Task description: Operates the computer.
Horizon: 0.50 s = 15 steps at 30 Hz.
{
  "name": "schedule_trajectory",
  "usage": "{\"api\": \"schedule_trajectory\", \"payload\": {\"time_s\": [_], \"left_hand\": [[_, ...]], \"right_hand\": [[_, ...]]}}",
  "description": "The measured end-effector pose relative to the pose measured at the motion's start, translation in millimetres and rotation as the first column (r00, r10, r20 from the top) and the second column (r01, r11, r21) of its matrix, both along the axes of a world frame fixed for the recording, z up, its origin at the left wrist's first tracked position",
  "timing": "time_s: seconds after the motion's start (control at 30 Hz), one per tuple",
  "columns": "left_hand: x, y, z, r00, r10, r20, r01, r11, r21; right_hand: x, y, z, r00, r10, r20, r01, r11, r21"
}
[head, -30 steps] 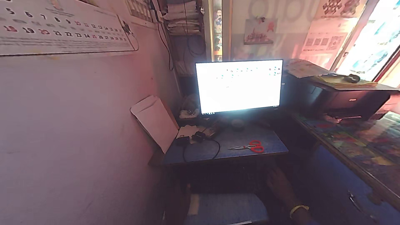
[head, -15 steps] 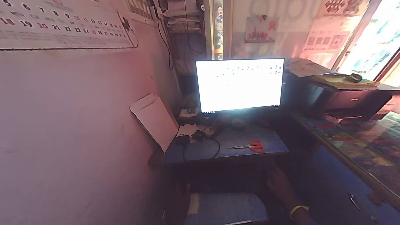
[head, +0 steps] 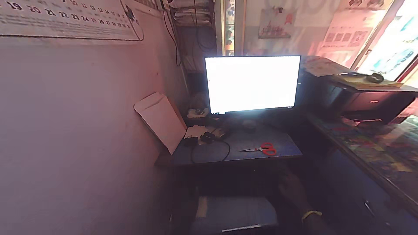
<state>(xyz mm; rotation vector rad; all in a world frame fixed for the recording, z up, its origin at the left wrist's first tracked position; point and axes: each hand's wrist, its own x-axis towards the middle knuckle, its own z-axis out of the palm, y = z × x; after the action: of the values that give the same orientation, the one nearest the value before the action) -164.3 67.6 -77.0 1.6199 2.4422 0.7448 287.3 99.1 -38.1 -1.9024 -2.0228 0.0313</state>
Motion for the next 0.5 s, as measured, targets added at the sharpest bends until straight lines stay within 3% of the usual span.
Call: {"api": "schedule_trajectory", "payload": {"time_s": [0.23,0.5], "left_hand": [[-3.8,2.2,-10.5,0.999,-0.020,-0.033,0.021,0.999,0.050],[-2.7,0.5,-10.6,0.999,-0.011,-0.047,0.014,0.998,0.064]], "right_hand": [[4.8,4.7,-12.6,0.999,0.026,0.020,-0.029,0.992,0.123],[2.3,2.2,-8.5,1.000,0.024,-0.009,-0.023,0.993,0.119]]}}
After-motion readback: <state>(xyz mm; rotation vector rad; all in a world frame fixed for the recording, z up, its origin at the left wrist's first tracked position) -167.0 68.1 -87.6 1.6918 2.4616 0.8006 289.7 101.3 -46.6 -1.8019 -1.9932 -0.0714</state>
